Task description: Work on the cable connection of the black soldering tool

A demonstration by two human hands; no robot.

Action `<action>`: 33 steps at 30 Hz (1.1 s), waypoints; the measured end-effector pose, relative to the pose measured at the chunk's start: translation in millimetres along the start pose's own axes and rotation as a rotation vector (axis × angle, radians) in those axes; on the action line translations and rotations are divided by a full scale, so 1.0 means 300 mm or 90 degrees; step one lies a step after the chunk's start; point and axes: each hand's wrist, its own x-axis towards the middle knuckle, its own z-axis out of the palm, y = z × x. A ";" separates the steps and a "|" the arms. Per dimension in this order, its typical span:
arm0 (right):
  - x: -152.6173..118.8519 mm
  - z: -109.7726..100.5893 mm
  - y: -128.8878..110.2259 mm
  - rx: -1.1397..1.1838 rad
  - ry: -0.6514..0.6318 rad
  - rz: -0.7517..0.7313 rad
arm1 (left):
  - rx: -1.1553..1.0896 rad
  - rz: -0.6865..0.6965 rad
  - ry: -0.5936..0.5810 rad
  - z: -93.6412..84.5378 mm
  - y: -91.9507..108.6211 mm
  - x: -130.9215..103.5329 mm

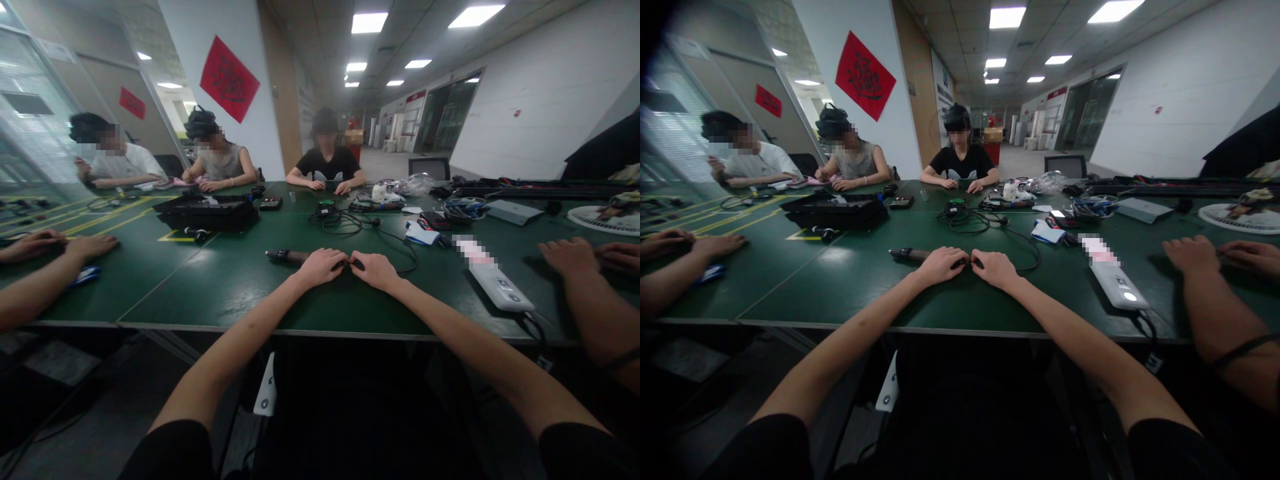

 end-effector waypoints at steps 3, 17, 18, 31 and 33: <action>0.000 -0.002 -0.002 0.004 -0.003 0.003 | 0.004 -0.021 -0.002 -0.003 0.000 0.000; 0.001 -0.001 -0.001 0.007 0.003 -0.007 | -0.020 0.005 -0.018 -0.008 -0.003 -0.002; 0.001 -0.001 0.000 0.009 0.004 -0.009 | -0.019 -0.004 -0.016 -0.008 -0.002 -0.002; 0.001 -0.007 -0.006 0.011 -0.001 -0.002 | -0.015 -0.029 -0.005 -0.002 -0.002 0.000; 0.001 -0.007 -0.007 0.008 -0.003 -0.001 | -0.015 -0.011 -0.008 -0.003 -0.001 -0.001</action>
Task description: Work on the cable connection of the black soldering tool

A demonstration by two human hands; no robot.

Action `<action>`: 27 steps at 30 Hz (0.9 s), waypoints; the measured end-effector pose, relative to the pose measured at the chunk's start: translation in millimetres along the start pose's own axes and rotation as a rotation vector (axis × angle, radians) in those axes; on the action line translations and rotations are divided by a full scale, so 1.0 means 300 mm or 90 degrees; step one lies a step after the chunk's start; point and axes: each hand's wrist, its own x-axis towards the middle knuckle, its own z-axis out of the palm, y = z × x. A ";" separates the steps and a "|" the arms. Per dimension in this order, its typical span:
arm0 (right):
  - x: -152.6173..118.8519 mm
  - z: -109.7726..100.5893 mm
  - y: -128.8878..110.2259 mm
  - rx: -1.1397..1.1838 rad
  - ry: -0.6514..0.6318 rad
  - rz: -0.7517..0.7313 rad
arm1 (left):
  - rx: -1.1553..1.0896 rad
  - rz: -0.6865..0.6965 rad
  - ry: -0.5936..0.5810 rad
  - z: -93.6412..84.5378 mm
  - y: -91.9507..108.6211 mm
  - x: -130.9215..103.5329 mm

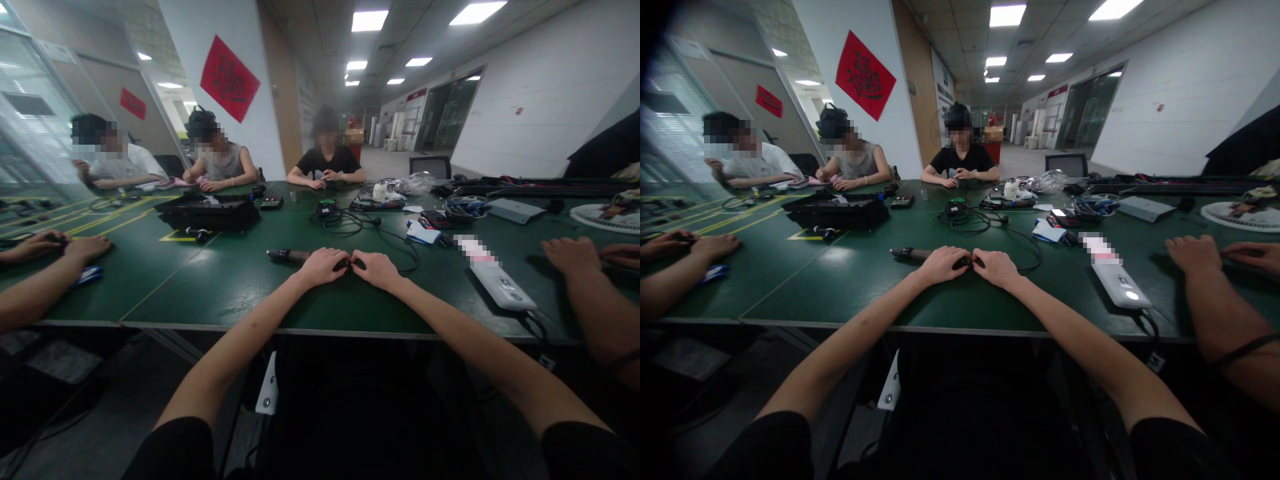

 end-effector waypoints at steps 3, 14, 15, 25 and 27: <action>0.000 -0.001 -0.002 -0.006 -0.003 0.007 | -0.003 0.011 -0.005 -0.002 0.001 -0.002; 0.000 0.004 -0.001 -0.011 -0.002 0.010 | 0.006 -0.007 0.006 0.004 -0.002 -0.001; 0.000 0.004 -0.001 -0.013 -0.002 0.012 | 0.008 -0.010 0.005 0.005 -0.002 -0.001; 0.000 -0.003 -0.005 -0.006 -0.003 0.008 | 0.012 -0.002 0.010 0.005 -0.002 0.000; 0.000 -0.005 -0.007 -0.002 -0.009 0.011 | 0.010 0.012 0.008 0.003 -0.002 -0.002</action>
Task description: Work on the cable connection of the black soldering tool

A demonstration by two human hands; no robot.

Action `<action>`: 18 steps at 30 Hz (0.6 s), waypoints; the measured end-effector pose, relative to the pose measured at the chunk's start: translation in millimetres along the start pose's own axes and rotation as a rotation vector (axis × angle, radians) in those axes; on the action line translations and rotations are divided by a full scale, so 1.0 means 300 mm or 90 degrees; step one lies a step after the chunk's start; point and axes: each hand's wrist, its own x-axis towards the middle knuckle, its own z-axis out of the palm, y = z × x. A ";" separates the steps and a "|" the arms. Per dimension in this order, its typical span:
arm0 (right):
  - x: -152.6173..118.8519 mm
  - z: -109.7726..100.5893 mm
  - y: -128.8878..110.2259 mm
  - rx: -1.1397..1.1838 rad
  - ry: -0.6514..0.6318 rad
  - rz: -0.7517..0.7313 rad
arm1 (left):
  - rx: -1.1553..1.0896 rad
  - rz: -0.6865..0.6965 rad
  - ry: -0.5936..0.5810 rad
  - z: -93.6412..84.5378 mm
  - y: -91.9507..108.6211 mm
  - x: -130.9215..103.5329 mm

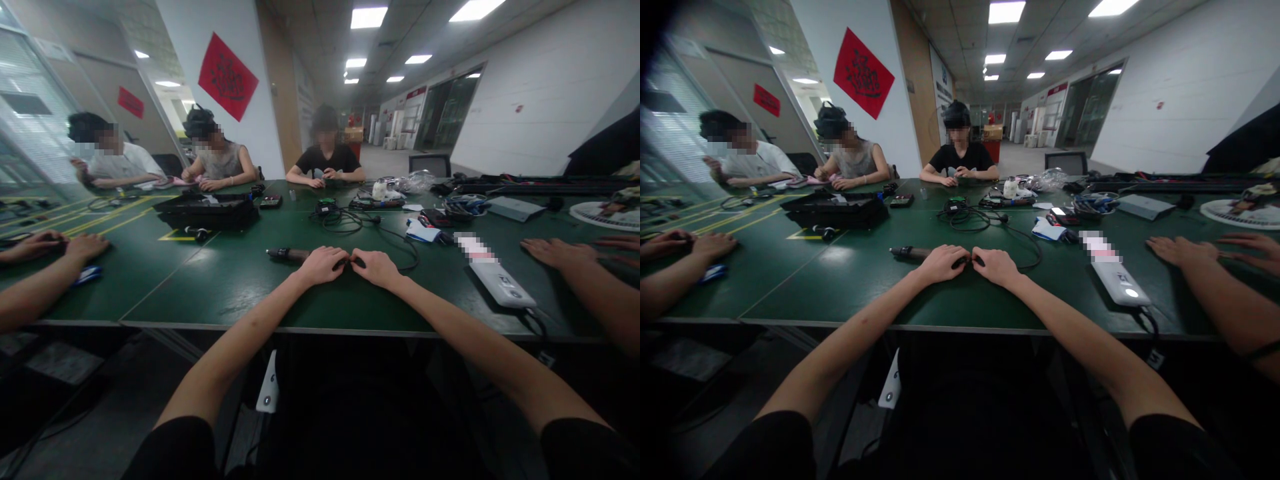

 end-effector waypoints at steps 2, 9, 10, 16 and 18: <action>0.000 -0.001 -0.001 0.000 -0.004 0.004 | -0.002 -0.007 -0.003 -0.001 0.000 0.000; 0.001 0.010 0.009 -0.007 0.015 -0.009 | 0.006 -0.007 -0.002 0.004 0.001 0.003; 0.002 0.011 0.010 -0.007 0.017 -0.010 | 0.007 -0.006 -0.002 0.004 0.001 0.003; 0.001 0.010 0.006 -0.013 0.006 -0.001 | 0.002 -0.006 -0.005 -0.002 0.001 0.002; 0.001 0.009 0.004 -0.017 0.003 0.004 | -0.003 0.006 -0.008 -0.002 0.000 0.002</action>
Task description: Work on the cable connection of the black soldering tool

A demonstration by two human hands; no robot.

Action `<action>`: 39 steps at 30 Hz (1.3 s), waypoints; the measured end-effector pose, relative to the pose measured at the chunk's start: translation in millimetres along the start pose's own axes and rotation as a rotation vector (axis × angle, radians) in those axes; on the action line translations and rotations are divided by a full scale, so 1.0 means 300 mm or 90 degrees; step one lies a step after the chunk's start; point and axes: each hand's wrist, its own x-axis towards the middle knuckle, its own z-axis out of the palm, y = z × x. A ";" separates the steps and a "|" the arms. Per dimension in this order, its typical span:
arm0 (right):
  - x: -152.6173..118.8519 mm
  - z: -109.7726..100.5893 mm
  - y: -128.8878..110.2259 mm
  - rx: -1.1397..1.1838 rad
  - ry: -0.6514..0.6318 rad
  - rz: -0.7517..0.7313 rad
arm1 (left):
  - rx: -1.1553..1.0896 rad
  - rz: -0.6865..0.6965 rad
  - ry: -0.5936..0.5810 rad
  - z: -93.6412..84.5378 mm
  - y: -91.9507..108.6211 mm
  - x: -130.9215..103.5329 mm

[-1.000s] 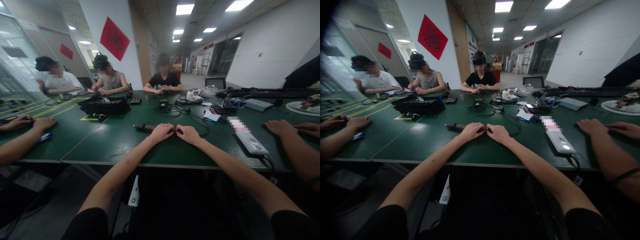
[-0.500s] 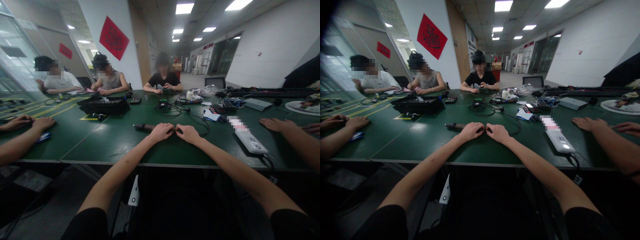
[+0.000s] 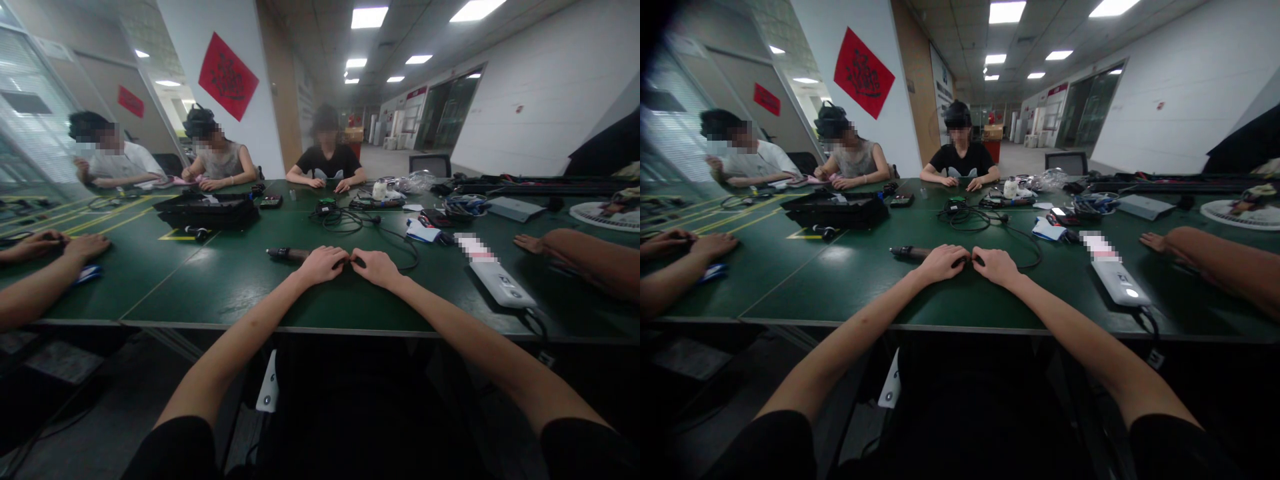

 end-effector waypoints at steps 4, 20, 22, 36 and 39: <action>0.000 0.000 0.000 -0.002 0.002 -0.004 | 0.002 -0.038 0.002 0.002 0.000 0.001; 0.001 0.002 0.005 0.012 0.008 -0.014 | 0.002 -0.025 0.003 0.002 0.002 -0.001; 0.002 0.002 0.007 0.012 0.009 -0.017 | 0.001 -0.039 0.007 0.001 0.002 -0.001; 0.000 -0.001 0.002 0.009 0.010 -0.012 | -0.002 -0.009 -0.001 -0.006 0.004 0.000; 0.000 -0.003 0.001 0.010 0.010 -0.013 | 0.000 -0.035 -0.003 -0.002 0.003 0.004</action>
